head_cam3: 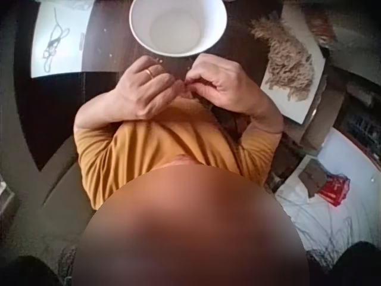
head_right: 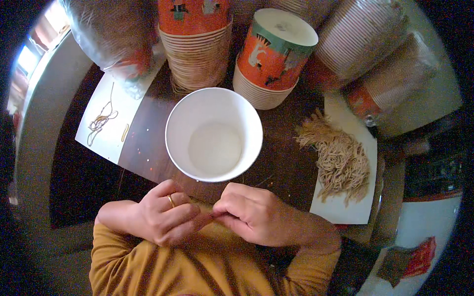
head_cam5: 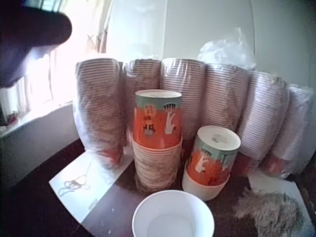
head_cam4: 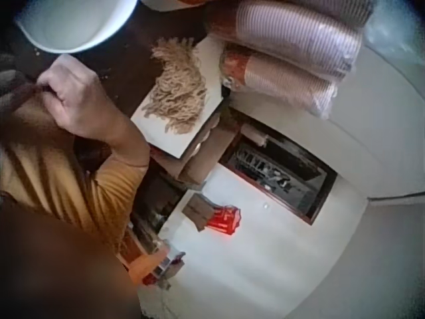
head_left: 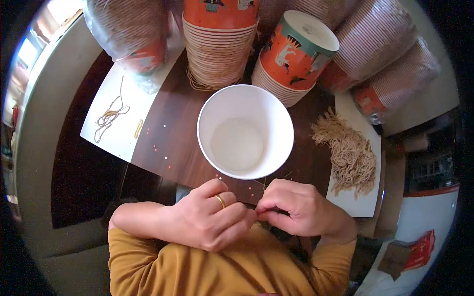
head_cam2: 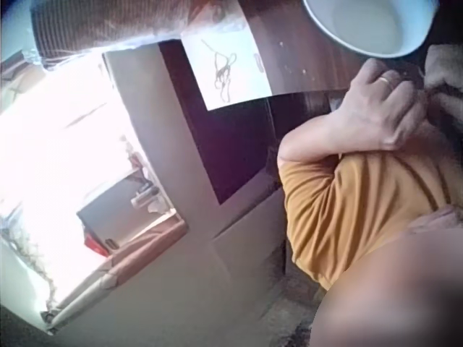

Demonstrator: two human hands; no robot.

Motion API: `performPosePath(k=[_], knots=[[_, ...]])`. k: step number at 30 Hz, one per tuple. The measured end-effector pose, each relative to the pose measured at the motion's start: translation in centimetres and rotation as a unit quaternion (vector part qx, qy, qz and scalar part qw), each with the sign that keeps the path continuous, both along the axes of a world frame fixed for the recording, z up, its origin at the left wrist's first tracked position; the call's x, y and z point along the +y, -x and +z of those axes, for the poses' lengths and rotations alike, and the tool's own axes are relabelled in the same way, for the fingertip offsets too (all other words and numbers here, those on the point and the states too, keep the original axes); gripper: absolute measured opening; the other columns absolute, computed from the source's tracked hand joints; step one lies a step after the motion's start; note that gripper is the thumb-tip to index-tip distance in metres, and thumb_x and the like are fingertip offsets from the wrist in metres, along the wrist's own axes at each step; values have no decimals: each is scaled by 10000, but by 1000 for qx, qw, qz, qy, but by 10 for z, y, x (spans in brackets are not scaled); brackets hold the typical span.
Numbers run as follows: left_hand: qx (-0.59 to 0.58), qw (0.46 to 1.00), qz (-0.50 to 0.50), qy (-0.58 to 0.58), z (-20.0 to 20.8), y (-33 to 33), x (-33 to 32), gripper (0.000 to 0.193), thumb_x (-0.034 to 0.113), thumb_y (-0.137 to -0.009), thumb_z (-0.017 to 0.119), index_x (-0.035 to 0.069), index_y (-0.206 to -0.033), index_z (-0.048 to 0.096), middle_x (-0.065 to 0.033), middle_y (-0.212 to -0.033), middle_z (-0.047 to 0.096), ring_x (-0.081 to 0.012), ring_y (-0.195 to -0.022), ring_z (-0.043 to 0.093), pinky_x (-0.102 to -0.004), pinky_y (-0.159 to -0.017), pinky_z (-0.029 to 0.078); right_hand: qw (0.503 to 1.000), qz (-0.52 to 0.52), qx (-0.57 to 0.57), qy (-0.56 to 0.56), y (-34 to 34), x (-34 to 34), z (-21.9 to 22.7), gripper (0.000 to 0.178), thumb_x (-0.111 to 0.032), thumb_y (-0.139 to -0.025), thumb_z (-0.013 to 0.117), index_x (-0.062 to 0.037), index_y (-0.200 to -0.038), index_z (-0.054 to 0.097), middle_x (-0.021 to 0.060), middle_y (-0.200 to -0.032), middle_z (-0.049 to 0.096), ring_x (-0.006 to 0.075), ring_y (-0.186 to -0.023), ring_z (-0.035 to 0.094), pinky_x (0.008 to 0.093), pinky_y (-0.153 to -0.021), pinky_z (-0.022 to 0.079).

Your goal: Threading string through pre-punched holes in paper buckets to create handles.

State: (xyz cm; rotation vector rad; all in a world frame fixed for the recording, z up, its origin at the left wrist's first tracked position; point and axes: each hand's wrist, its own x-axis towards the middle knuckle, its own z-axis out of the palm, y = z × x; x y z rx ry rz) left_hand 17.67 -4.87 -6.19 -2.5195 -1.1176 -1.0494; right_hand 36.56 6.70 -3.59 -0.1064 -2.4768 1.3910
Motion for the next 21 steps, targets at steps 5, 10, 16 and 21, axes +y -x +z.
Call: performPosePath(k=[5,10,16,21], knots=[[3,1000,-16,1,-1,4,-4,155,103,-675,667,54,-815,623,-1,-715,510,-123,-606,486,-270,-560,368,998,59,0,-2,3,8,-4,150,17,-761,662,-10,-881,575,118,-790,533,268,-745,579,341,-653,476],[-103,962,247,45,-7,22,-4,202,94,-701,724,78,-883,637,-34,-800,597,-179,-637,567,-319,-574,414,967,-211,-16,-142,20,62,0,101,-43,-762,688,-20,-832,617,118,-959,563,259,-901,581,335,-764,486],[-318,876,285,225,-24,33,4,346,51,-762,732,7,-1062,564,-81,-791,618,-153,-680,616,-253,-653,493,971,-164,-146,-96,44,113,-25,125,-124,-773,667,-12,-811,627,116,-785,566,258,-744,581,360,-690,470],[-487,811,227,231,-39,46,2,479,-52,-834,615,-27,-1287,462,-100,-970,643,-127,-868,623,-258,-782,495,907,-267,-66,-318,35,46,-5,90,-64,-805,605,-40,-821,519,137,-738,498,331,-657,560,420,-594,463]])
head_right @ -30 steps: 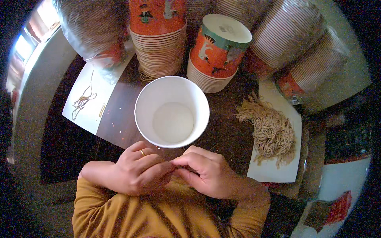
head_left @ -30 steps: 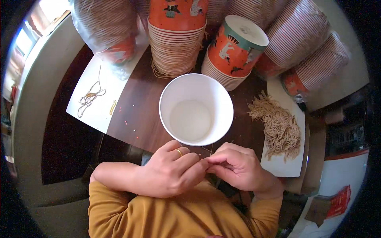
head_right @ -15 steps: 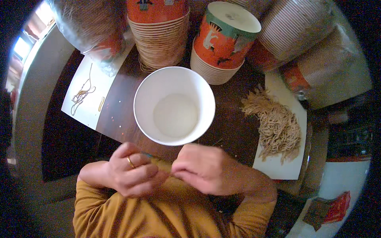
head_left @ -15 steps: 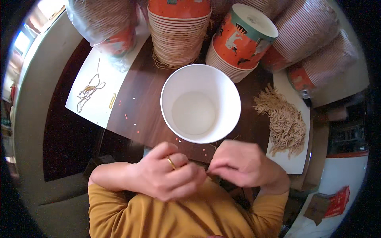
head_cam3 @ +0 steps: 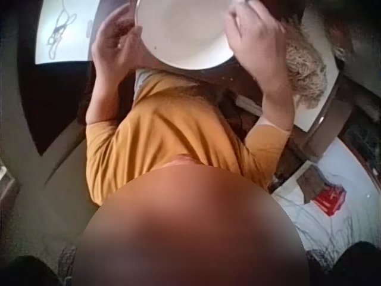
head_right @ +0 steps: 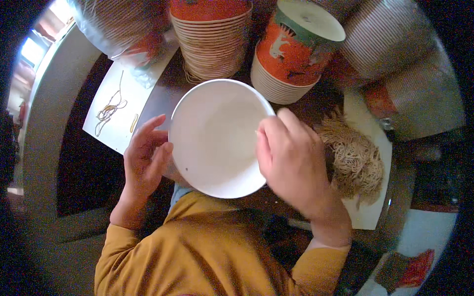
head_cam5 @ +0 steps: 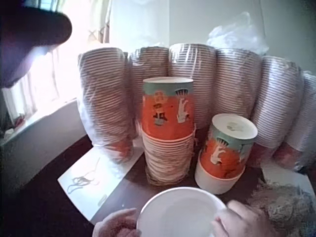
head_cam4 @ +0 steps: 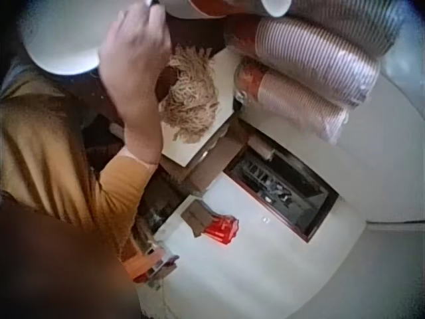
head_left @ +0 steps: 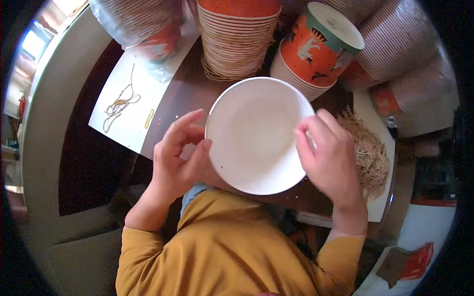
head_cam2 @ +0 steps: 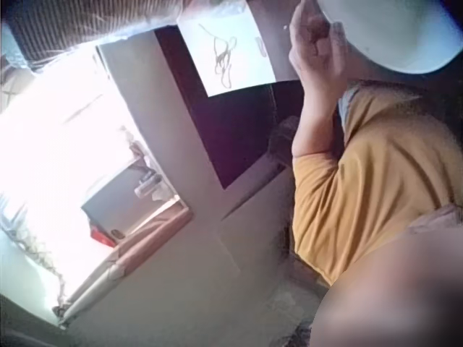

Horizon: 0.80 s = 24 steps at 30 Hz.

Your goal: Threading string through pre-punched holes in paper buckets to create handles.

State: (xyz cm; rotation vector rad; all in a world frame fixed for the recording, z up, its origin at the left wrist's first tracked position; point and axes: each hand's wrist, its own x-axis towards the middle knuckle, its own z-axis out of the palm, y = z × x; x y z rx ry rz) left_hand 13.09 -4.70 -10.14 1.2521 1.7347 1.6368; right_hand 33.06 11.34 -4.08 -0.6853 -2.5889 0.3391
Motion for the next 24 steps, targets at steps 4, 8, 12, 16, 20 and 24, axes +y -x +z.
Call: performPosePath(k=[4,8,12,16,20,24], knots=[[-172,983,-48,-38,-13,-1,6,515,-92,-862,537,-38,-1354,392,-116,-1176,576,-153,-1018,581,-272,-883,462,986,-32,8,-165,-3,-34,1,70,-25,-791,570,-31,-840,520,98,-687,386,256,-563,492,367,-518,441],[-170,981,-68,-65,-23,-16,12,572,-101,-855,530,-34,-1389,335,-112,-1180,559,-135,-963,585,-254,-836,472,970,-37,-6,-241,-4,-39,-1,98,-50,-796,551,1,-879,554,63,-669,364,186,-537,465,306,-456,402],[-154,988,-6,-24,-37,-16,20,469,-78,-855,529,-30,-1306,411,-90,-1135,567,-104,-918,577,-228,-786,470,962,-17,-7,-272,-5,-50,-5,112,-81,-817,546,5,-885,571,47,-649,347,168,-531,452,279,-449,384],[-22,991,123,53,-40,-8,27,236,-13,-871,566,-51,-1104,548,-50,-989,610,-81,-798,570,-213,-724,464,973,-20,51,-224,1,-55,-22,55,-63,-815,557,-23,-851,570,49,-642,340,179,-519,442,289,-458,396],[21,994,105,38,-19,-4,20,173,91,-891,614,-51,-989,622,-33,-792,633,-57,-696,550,-210,-633,456,984,-113,125,57,-3,-52,-16,69,-19,-797,619,-50,-841,577,99,-713,508,261,-575,550,370,-508,439],[3,999,46,-7,-7,-5,5,254,156,-918,570,-46,-1067,615,-116,-820,619,-136,-727,570,-253,-666,459,973,-116,97,175,-12,-24,-17,69,-45,-798,641,-13,-804,580,111,-726,575,202,-594,570,313,-541,454]])
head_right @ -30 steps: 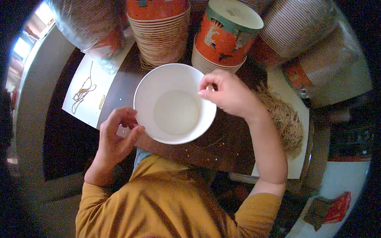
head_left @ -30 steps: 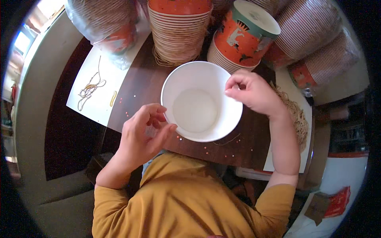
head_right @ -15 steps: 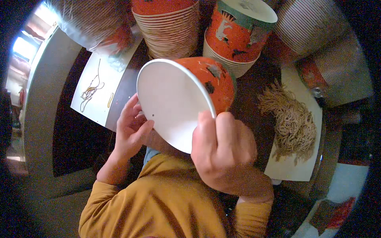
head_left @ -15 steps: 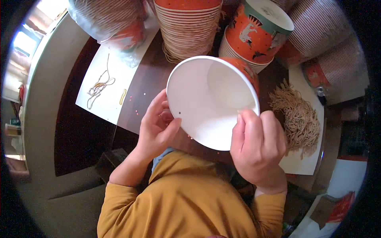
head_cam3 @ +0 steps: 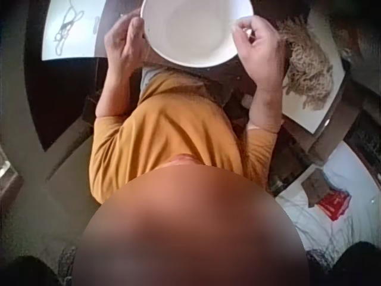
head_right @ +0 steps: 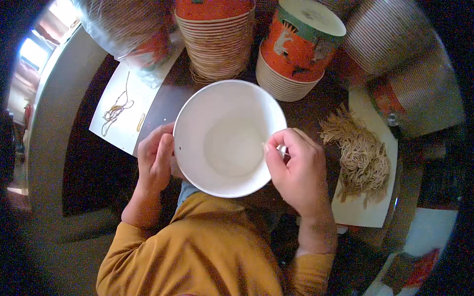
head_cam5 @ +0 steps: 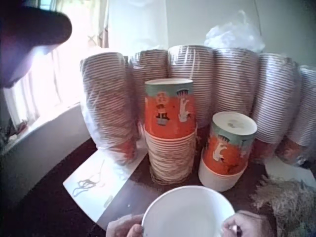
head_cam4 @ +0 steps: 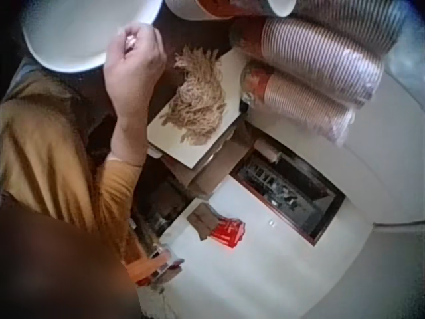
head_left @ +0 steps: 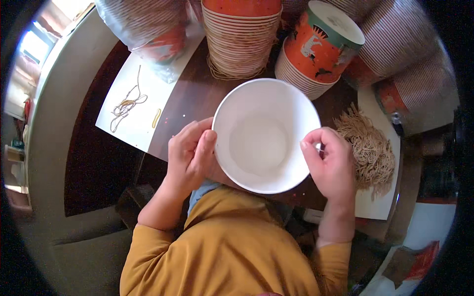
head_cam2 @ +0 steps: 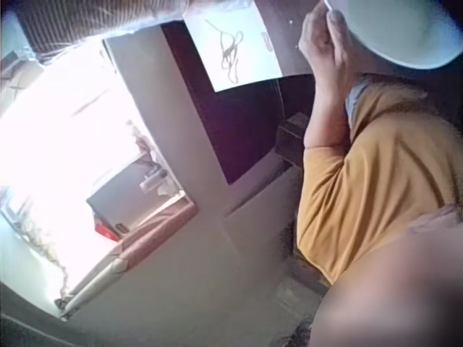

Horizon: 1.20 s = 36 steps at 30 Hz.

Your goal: Threading string through pre-punched holes in paper buckets to create handles.

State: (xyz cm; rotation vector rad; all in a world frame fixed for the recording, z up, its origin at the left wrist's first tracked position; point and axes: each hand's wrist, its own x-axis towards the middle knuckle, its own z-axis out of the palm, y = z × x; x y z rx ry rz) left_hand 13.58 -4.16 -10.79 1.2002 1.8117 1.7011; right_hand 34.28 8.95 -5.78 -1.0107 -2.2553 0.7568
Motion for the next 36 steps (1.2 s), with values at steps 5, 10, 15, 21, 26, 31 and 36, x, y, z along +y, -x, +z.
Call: performPosePath(k=[5,10,15,21,26,31,36], knots=[[144,987,-28,66,1,0,-7,289,149,-890,577,-47,-1102,595,-121,-798,569,-178,-668,534,-269,-627,435,964,130,1,230,-16,31,-6,33,-27,-808,635,-47,-820,612,-21,-840,501,58,-751,470,192,-659,382],[132,990,-18,51,-8,3,-19,286,123,-885,566,-62,-1103,588,-123,-807,585,-186,-693,555,-264,-640,442,996,78,-16,-46,-10,23,56,72,29,-751,629,-14,-771,575,32,-942,491,50,-673,430,184,-591,328],[182,982,18,55,1,0,-22,263,97,-885,551,-69,-1083,594,-119,-817,617,-190,-712,580,-286,-685,452,950,311,5,-21,46,28,63,74,-45,-747,636,13,-771,596,118,-741,548,216,-675,553,309,-619,429],[190,981,8,33,-10,-1,-25,215,-1,-831,574,-61,-1035,608,-135,-840,648,-183,-717,609,-266,-658,479,909,344,-141,186,84,26,3,140,-102,-775,593,18,-821,649,162,-795,638,286,-765,621,369,-712,486],[244,969,1,36,-8,-9,-27,246,-66,-728,641,-44,-972,615,-131,-836,645,-178,-669,615,-260,-610,502,883,359,-119,277,86,25,-4,131,-90,-784,593,15,-821,662,168,-778,662,243,-736,646,344,-691,498],[265,964,19,22,-11,-11,-23,258,-68,-700,651,-36,-954,619,-136,-843,650,-192,-678,633,-263,-625,519,890,343,-112,279,90,21,-7,123,-85,-770,603,11,-815,665,156,-745,664,231,-708,649,346,-663,500],[308,951,25,30,-6,-13,-22,240,-66,-690,658,-32,-925,633,-148,-864,667,-205,-708,655,-277,-647,532,896,331,-112,274,92,18,-8,116,-86,-755,606,12,-782,663,159,-719,658,234,-686,647,346,-653,500]])
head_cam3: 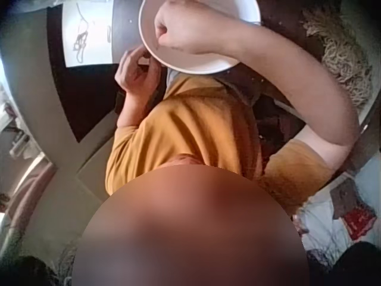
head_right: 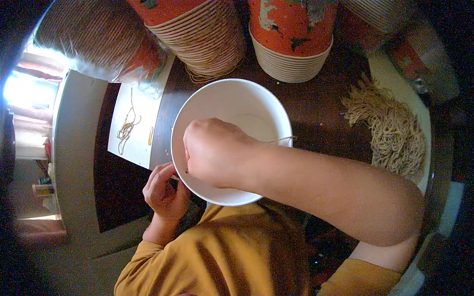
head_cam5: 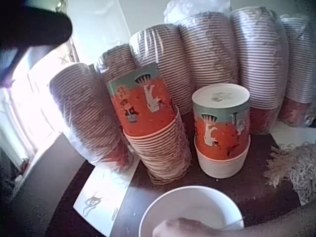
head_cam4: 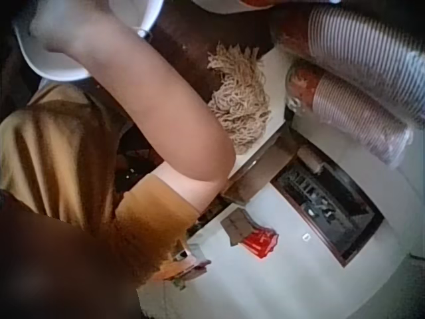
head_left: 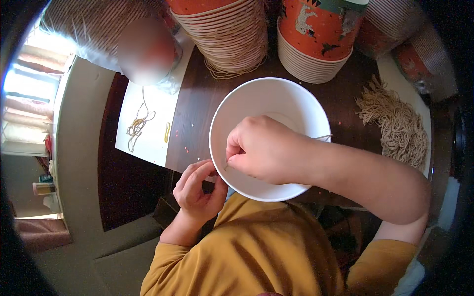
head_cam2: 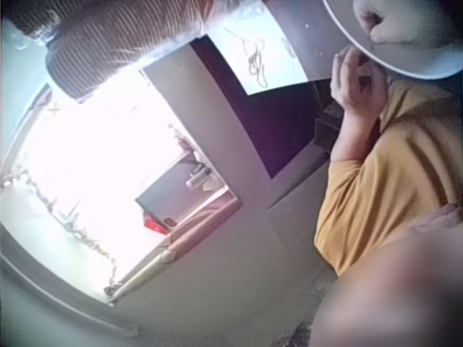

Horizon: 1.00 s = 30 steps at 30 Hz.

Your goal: Threading string through pre-punched holes in paper buckets to create handles.

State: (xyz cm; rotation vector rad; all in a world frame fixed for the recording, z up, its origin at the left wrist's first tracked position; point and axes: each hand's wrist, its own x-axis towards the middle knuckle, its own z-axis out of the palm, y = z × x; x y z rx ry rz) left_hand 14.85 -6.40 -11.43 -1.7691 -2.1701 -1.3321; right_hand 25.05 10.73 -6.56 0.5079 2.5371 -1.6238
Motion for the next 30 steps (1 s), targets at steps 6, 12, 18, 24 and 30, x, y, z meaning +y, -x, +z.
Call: performPosePath(k=[6,12,18,24,30], knots=[[1,1000,1,-6,-3,0,-2,225,-49,-685,677,-34,-906,638,-151,-849,674,-219,-710,664,-282,-650,539,1000,3,2,-2,0,-2,-2,110,-84,-749,603,12,-757,657,164,-706,653,234,-670,641,349,-642,495],[20,1000,-3,-16,-4,0,-2,226,-47,-684,688,-36,-902,630,-147,-839,668,-210,-690,658,-278,-630,537,1000,-2,-4,-6,1,-6,0,100,-88,-748,603,-4,-740,656,155,-686,649,236,-646,635,353,-630,492],[55,998,-16,-20,2,-2,1,241,-79,-677,682,-28,-902,614,-137,-808,654,-214,-647,643,-281,-564,525,999,-3,9,-45,1,-11,2,107,-95,-742,593,-20,-737,670,169,-692,648,282,-666,644,381,-646,499],[74,997,-24,2,8,-6,0,211,-52,-650,681,5,-839,605,-95,-719,598,-233,-597,594,-308,-529,488,996,15,-8,-91,-4,-19,11,160,-125,-767,564,-13,-769,678,191,-774,654,314,-764,651,403,-702,504],[28,999,-17,-28,3,-2,-3,152,-45,-653,671,25,-745,572,-73,-646,529,-204,-525,522,-285,-483,424,996,12,50,-70,-34,-33,24,373,-147,-781,581,49,-1095,534,295,-861,627,425,-836,631,453,-755,512]])
